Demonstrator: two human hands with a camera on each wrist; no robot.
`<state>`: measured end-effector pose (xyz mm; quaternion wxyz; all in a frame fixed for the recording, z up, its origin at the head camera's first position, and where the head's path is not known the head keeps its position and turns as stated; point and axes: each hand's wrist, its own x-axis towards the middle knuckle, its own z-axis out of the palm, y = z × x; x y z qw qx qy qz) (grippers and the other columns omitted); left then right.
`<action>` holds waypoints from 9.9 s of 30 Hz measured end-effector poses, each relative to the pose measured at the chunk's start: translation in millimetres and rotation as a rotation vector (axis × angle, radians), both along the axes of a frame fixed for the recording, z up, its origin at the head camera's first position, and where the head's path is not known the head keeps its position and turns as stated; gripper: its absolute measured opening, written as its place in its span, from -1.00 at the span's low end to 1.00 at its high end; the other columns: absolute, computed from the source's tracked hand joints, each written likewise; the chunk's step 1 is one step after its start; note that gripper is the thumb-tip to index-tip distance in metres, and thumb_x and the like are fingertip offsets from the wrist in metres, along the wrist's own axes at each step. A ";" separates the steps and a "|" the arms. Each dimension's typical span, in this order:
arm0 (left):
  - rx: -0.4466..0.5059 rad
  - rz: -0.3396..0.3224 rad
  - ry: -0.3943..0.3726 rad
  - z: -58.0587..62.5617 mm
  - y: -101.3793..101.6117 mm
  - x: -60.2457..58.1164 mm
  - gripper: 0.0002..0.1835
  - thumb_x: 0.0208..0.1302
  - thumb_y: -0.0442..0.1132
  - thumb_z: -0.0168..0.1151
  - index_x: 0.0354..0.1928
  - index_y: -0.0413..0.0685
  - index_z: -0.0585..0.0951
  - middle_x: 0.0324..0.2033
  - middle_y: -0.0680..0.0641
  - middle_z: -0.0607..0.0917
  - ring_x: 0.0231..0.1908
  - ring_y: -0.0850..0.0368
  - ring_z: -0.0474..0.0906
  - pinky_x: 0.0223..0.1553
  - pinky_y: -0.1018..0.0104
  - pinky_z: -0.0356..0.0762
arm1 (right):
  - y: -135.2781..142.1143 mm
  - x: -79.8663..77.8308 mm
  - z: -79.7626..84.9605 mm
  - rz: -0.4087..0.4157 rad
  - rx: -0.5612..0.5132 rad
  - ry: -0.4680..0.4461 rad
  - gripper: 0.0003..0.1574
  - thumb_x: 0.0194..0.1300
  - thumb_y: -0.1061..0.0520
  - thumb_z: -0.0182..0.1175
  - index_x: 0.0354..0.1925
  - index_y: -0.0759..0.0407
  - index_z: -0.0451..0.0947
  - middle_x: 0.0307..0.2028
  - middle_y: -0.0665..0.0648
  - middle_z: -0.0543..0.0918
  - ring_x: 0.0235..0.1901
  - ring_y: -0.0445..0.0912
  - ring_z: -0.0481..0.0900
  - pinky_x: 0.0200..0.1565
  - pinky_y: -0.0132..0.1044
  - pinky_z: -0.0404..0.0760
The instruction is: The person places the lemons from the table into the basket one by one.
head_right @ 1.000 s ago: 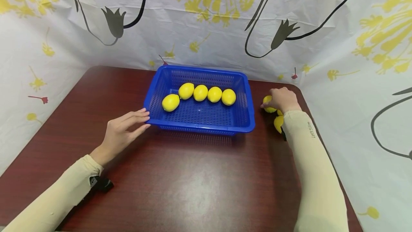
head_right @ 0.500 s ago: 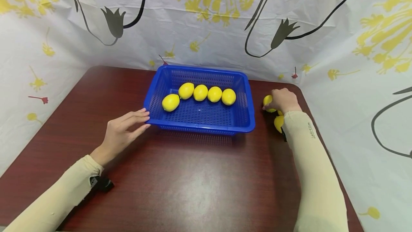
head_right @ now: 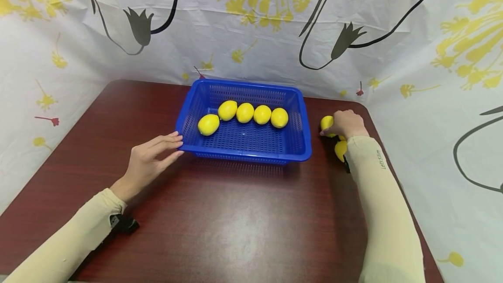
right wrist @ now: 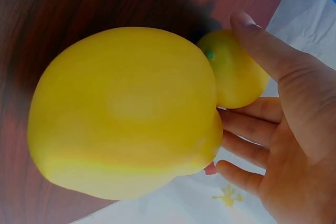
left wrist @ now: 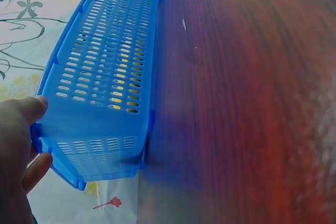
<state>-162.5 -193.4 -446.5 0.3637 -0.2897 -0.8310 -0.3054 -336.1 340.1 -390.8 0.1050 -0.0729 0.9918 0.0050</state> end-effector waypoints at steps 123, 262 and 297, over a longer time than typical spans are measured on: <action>0.019 -0.004 -0.007 1.3 -0.2 2.6 -0.65 0.25 0.02 0.35 -0.09 -0.07 0.76 -0.08 -0.05 0.80 0.06 0.04 0.72 0.23 0.52 0.48 | -139.9 30.1 133.0 0.218 -0.066 0.267 -0.21 -0.05 -0.56 0.35 -0.64 0.07 0.37 -0.71 -0.03 0.28 -0.63 -0.06 0.29 -0.56 -0.28 0.22; 0.035 -0.006 0.012 -0.6 -1.7 1.1 -0.65 0.30 0.04 0.30 -0.09 -0.05 0.76 -0.08 -0.06 0.80 0.05 0.04 0.72 0.21 0.46 0.53 | -308.6 22.7 28.4 0.214 0.157 -0.060 -0.10 -0.02 -0.67 0.20 -0.25 0.09 0.59 -0.45 0.04 0.45 -0.40 -0.06 0.47 -0.40 -0.24 0.49; 0.002 -0.002 0.015 0.2 -0.2 2.5 -0.65 0.30 0.03 0.30 -0.10 -0.08 0.76 -0.07 -0.05 0.80 0.06 0.05 0.72 0.13 0.34 0.61 | -275.4 25.3 71.1 0.222 0.027 -0.144 -0.42 0.23 -0.44 0.21 -0.37 0.02 0.65 -0.44 0.10 0.71 -0.44 -0.06 0.62 -0.48 -0.25 0.47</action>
